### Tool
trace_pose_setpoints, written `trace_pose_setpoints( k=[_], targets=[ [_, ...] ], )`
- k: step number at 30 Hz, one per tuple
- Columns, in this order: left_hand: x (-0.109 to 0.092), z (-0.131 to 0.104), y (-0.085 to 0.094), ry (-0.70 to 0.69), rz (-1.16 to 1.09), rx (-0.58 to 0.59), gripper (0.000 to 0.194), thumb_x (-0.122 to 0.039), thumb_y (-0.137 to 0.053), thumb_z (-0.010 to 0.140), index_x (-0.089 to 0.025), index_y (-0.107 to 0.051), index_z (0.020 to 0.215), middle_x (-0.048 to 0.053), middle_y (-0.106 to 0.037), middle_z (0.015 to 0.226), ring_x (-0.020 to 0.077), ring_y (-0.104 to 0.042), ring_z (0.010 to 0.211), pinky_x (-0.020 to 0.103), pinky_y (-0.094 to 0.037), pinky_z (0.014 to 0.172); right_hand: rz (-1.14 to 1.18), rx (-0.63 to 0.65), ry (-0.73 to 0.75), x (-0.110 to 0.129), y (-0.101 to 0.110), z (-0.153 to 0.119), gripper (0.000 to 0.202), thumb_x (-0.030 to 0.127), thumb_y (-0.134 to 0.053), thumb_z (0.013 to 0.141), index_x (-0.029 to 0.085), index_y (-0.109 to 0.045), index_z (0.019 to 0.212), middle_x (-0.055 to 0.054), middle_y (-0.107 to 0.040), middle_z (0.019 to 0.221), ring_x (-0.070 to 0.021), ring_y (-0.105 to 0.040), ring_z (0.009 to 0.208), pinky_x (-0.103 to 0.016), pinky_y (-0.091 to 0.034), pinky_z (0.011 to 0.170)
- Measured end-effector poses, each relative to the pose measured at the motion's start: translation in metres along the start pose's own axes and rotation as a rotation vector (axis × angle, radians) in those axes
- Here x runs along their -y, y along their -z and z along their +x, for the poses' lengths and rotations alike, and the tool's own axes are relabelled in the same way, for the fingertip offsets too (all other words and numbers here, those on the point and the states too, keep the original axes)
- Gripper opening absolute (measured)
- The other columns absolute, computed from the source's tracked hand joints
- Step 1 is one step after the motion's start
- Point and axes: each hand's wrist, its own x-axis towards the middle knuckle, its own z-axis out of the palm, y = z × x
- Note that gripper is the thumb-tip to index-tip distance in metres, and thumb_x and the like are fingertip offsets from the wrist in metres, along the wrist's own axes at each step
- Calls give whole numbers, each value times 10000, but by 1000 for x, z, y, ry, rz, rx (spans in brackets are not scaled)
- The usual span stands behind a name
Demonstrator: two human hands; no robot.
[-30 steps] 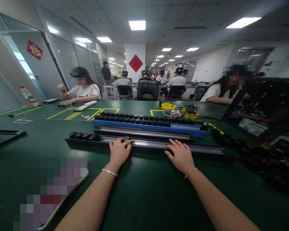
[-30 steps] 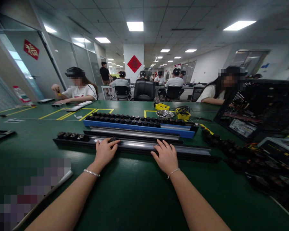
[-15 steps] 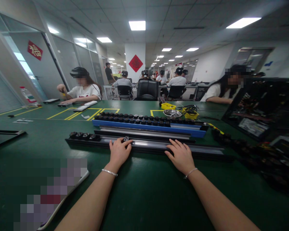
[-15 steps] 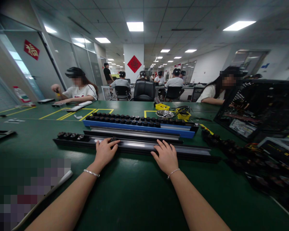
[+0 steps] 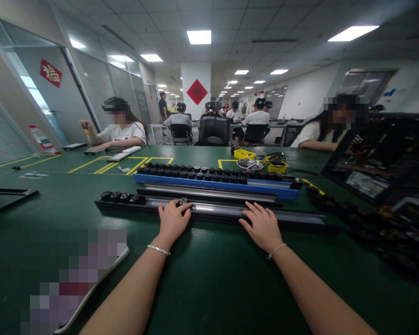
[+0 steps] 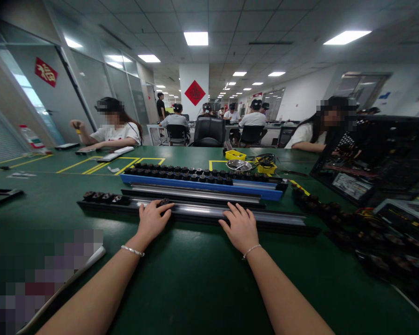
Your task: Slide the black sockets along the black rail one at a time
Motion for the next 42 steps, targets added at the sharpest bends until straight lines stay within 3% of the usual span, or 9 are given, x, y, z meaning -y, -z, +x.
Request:
trace_pose_setpoints(
  k=[28, 33, 36, 42],
  targets=[
    [-8, -2, 4, -51, -27, 73, 303, -336, -482, 828, -400, -642, 1077, 69, -575, 1195, 246, -491, 1160, 635, -114, 1050, -2, -2, 1, 0, 0, 0, 355, 470, -387, 880, 284, -639, 1046, -21, -473, 1376, -251, -385, 1266, -484, -277, 1002],
    [-7, -1, 4, -99, -126, 122, 313, -216, -442, 791, -331, -653, 991, 29, -623, 1171, 213, -526, 1137, 626, -50, 1075, 1, 10, -4, 1, 2, 0, 373, 475, -369, 887, 274, -633, 1058, -20, -468, 1380, -251, -379, 1270, -484, -272, 1007],
    [-5, 2, 4, -49, -243, 144, 273, -125, -397, 743, -256, -566, 912, 1, -676, 1070, 171, -593, 1023, 571, -44, 1110, 4, 14, -1, 0, 2, -1, 376, 477, -366, 887, 275, -630, 1063, -20, -466, 1382, -250, -377, 1270, -482, -271, 1008],
    [-2, 3, 2, 42, -300, 83, 244, -93, -393, 697, -244, -418, 887, 28, -668, 1112, 185, -564, 1097, 536, -73, 1118, -2, 10, -6, 0, 1, -1, 360, 469, -378, 885, 278, -631, 1055, -14, -465, 1383, -247, -377, 1271, -476, -270, 1007]
  ],
)
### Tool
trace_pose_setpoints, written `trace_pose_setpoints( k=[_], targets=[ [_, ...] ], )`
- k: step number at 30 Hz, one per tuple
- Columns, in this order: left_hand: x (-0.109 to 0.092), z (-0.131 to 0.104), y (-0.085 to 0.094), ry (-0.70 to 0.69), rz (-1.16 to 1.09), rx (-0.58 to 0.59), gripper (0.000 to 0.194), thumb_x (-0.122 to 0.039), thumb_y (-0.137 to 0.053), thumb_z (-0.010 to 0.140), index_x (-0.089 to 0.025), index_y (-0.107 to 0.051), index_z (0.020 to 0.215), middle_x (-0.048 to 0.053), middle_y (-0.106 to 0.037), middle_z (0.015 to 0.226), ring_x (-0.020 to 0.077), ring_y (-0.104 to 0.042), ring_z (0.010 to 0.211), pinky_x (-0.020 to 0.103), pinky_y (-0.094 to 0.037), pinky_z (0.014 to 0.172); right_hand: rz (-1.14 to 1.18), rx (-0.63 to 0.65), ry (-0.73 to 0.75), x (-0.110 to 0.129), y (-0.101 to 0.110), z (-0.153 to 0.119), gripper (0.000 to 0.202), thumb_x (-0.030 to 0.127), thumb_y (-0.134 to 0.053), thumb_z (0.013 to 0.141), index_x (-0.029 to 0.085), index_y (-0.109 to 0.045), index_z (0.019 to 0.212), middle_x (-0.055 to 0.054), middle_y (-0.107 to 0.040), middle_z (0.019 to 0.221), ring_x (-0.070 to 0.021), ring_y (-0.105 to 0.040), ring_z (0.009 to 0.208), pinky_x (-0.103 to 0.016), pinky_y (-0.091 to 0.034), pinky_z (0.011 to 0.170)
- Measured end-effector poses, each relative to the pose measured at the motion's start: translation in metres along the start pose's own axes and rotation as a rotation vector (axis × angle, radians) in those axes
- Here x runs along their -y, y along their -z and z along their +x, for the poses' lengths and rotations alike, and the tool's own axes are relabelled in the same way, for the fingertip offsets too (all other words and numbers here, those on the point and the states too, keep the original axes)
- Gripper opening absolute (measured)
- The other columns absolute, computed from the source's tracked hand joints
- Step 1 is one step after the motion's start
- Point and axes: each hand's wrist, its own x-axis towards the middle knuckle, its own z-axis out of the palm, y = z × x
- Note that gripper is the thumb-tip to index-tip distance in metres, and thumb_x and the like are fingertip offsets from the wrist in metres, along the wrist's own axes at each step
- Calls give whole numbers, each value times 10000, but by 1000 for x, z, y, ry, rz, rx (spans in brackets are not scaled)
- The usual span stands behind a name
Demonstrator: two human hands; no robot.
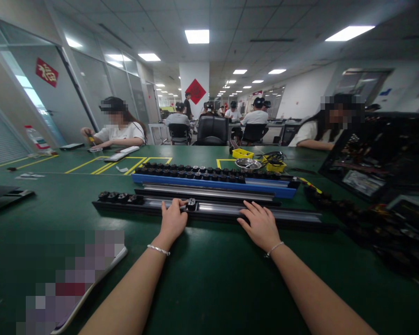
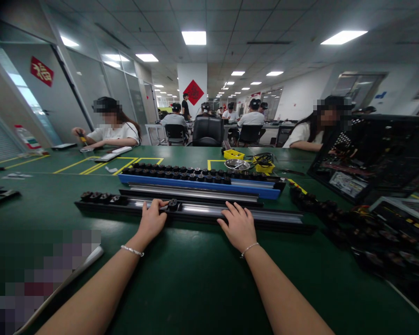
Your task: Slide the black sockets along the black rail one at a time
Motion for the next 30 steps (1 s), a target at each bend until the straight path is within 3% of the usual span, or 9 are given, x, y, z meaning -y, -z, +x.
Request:
trace_pose_setpoints(
  k=[9, 30],
  targets=[
    [4, 1, 1, 26, -11, -56, 231, -131, -416, 692, -247, -414, 892, 5, -672, 1050, 205, -565, 1065, 556, -66, 1105, 3, -10, 1, 0, -1, 0, 349, 462, -394, 884, 271, -636, 1046, -16, -472, 1378, -248, -380, 1269, -475, -268, 1008],
    [4, 0, 1, -15, -58, -6, 191, -140, -427, 682, -251, -428, 837, 2, -706, 1018, 205, -577, 1082, 576, -58, 1091, -3, -10, 4, -1, -1, 0, 351, 467, -386, 886, 278, -632, 1049, -11, -470, 1379, -249, -381, 1268, -480, -278, 1001]
  ],
)
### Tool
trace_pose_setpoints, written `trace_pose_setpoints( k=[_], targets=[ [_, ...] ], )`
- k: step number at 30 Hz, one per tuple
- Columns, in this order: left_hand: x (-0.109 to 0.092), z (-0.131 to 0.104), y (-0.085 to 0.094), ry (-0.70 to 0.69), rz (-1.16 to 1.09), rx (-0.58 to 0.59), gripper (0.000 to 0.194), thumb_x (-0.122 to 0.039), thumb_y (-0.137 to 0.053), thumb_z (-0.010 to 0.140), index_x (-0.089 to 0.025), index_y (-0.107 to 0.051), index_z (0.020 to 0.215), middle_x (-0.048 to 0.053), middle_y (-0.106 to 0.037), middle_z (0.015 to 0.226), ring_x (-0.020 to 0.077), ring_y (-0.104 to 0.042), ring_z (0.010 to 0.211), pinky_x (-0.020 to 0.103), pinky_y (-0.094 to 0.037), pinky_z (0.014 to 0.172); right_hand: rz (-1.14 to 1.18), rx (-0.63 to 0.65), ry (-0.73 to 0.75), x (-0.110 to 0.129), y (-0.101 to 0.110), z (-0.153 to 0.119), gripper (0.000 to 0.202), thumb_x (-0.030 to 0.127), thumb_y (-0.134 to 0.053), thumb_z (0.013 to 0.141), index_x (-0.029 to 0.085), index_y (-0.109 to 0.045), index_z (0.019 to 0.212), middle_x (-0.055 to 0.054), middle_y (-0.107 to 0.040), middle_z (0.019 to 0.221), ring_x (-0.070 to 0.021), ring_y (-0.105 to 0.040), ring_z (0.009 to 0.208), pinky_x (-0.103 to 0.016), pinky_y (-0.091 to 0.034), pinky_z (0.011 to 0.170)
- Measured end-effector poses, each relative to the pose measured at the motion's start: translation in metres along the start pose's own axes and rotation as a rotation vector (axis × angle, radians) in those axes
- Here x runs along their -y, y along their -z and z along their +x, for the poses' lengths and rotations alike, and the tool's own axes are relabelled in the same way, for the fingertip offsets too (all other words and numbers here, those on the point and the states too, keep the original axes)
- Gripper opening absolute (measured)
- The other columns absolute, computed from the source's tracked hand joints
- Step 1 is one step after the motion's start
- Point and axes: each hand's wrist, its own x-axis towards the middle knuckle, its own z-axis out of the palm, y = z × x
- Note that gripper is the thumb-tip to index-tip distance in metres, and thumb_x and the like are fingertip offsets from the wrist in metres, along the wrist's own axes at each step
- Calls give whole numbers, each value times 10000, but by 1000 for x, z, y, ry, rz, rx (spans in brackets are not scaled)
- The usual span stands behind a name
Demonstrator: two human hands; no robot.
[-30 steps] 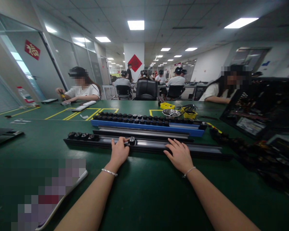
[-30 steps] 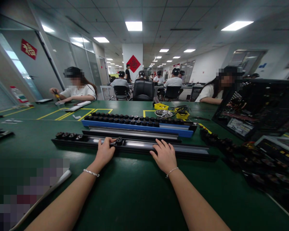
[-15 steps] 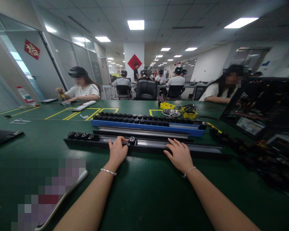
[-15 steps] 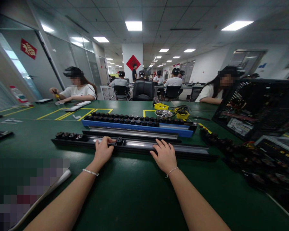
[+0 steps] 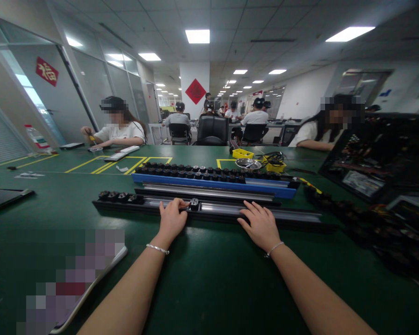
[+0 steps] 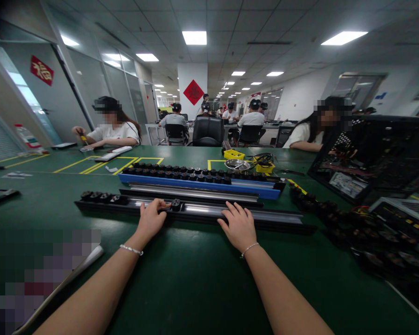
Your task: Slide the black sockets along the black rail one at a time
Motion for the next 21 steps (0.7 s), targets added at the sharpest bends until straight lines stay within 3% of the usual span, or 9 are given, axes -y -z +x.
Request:
trace_pose_setpoints(
  k=[21],
  targets=[
    [-4, -1, -2, -83, 41, 31, 264, -136, -425, 660, -267, -484, 881, -14, -684, 1043, 209, -480, 1180, 582, -18, 1102, 0, 0, -5, 1, 1, 0, 343, 462, -397, 883, 277, -633, 1048, -10, -472, 1377, -246, -383, 1268, -475, -279, 1002]
  ],
)
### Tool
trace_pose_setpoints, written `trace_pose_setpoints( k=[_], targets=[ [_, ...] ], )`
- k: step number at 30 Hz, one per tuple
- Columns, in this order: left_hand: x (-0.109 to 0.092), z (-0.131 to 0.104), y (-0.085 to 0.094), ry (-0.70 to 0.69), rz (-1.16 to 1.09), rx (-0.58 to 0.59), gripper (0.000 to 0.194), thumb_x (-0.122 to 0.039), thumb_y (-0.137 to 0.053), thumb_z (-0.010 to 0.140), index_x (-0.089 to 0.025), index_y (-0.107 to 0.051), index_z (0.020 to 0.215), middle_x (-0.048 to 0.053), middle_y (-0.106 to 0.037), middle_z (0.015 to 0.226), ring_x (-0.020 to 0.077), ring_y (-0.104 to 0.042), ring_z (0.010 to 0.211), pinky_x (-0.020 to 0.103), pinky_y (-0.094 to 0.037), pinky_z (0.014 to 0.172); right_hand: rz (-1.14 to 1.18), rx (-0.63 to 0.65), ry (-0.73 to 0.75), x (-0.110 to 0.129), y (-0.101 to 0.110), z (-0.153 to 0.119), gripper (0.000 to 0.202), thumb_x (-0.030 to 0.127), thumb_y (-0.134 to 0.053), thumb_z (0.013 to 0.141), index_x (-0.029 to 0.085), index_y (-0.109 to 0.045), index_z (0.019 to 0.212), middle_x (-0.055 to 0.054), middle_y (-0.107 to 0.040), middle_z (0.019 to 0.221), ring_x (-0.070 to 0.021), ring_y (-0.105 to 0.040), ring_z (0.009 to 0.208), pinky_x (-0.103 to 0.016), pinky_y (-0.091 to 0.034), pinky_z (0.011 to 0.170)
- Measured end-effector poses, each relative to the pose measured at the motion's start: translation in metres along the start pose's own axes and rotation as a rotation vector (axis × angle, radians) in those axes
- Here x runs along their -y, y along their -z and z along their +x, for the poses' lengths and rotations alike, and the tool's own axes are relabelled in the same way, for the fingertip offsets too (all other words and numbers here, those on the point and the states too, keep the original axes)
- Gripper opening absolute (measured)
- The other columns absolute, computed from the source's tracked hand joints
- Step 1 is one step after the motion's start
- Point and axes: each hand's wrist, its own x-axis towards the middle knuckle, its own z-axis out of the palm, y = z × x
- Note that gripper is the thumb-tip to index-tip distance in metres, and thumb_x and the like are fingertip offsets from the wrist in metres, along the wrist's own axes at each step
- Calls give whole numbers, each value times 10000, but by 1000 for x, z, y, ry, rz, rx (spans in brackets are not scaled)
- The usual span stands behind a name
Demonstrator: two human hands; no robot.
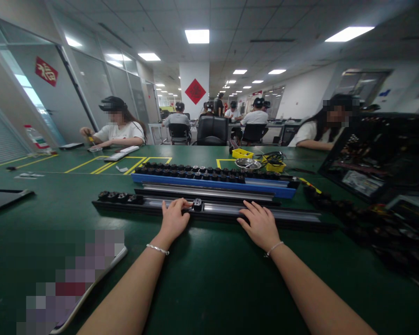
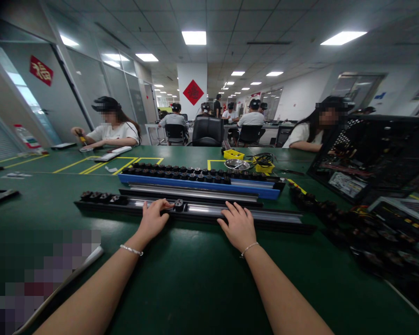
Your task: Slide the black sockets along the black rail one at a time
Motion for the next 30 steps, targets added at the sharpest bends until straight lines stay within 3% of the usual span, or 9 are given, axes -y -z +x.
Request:
trace_pose_setpoints(
  k=[6, 13, 30],
  targets=[
    [-3, -1, 1, -13, 90, -25, 294, -179, -459, 686, -275, -535, 953, 26, -627, 1132, 238, -460, 1195, 579, -58, 1103, 8, 8, 5, 0, 0, 0, 363, 469, -377, 886, 279, -633, 1060, -12, -467, 1382, -248, -380, 1270, -480, -274, 1004],
    [-5, -2, 3, -17, 60, -8, 266, -176, -457, 692, -266, -527, 933, 4, -680, 1018, 235, -486, 1155, 597, -49, 1096, 9, -1, 8, -1, -1, 0, 351, 463, -388, 882, 279, -636, 1048, -17, -473, 1376, -249, -381, 1268, -479, -275, 1000],
    [-5, -3, 2, -86, 87, 49, 321, -165, -451, 705, -272, -600, 968, 18, -661, 1100, 222, -435, 1238, 576, -66, 1112, 5, 9, 9, 0, 0, 0, 358, 468, -382, 883, 280, -638, 1047, -19, -470, 1378, -252, -382, 1268, -487, -273, 1007]
  ],
)
